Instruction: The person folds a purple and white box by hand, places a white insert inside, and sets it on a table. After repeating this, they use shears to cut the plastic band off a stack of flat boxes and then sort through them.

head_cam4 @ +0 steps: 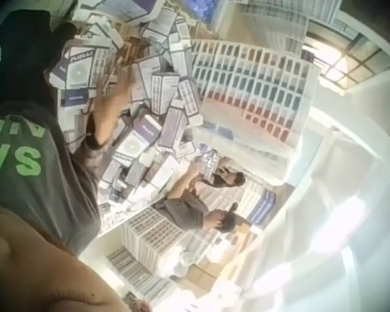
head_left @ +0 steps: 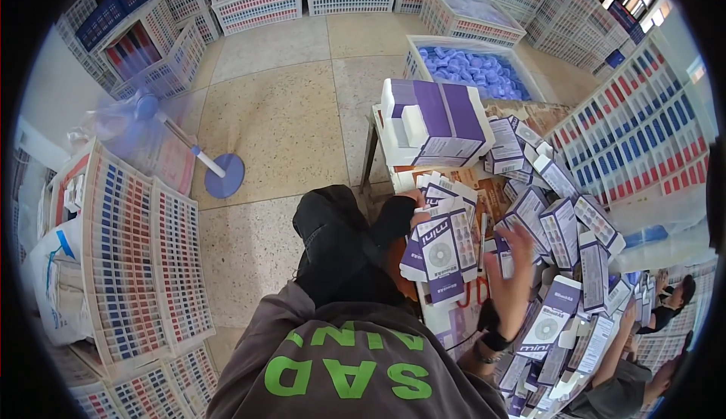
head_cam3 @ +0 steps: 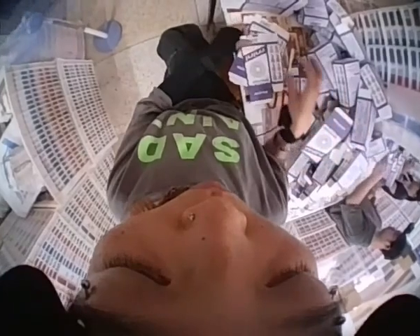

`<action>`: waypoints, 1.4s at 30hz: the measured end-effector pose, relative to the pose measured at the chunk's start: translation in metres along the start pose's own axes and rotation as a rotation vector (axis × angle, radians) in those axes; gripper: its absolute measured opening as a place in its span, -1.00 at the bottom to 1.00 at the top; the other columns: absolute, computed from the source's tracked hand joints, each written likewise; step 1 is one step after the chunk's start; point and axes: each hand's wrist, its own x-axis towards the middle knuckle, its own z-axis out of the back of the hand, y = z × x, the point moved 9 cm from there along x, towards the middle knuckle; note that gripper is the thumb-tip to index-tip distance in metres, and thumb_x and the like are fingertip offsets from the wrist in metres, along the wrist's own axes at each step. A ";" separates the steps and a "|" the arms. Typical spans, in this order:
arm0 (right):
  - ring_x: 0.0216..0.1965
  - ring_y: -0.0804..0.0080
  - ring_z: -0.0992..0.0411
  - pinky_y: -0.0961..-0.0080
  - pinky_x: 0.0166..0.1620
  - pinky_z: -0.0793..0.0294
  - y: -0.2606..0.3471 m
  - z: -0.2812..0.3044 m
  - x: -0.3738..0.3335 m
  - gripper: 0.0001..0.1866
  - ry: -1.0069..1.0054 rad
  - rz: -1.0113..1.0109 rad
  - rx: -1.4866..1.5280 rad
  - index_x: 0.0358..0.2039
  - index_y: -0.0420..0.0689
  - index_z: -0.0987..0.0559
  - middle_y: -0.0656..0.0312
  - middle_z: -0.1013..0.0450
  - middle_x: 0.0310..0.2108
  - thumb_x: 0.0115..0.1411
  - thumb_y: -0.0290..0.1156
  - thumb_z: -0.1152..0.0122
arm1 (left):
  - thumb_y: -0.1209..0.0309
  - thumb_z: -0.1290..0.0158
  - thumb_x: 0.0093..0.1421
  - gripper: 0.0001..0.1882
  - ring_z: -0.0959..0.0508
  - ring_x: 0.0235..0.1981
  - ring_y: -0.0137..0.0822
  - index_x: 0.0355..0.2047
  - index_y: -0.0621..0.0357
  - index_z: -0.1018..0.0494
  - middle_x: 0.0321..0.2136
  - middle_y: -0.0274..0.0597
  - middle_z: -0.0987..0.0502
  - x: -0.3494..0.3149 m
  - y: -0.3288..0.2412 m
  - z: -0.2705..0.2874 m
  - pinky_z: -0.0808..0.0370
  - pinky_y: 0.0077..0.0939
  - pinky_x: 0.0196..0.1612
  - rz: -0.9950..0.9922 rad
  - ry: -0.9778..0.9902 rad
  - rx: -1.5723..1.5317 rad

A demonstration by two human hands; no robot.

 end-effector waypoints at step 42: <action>0.28 -0.12 -0.03 0.09 0.26 -0.03 -0.036 -0.059 0.110 0.63 -0.114 0.410 0.710 0.29 -0.05 0.68 -0.25 0.10 0.28 -0.34 -0.13 -0.59 | 0.19 -0.45 -0.17 -0.16 -0.44 -0.14 -0.15 0.05 0.08 -0.22 -0.09 0.04 -0.37 0.048 -0.159 0.017 -0.35 -0.34 -0.05 -0.430 -0.082 -0.579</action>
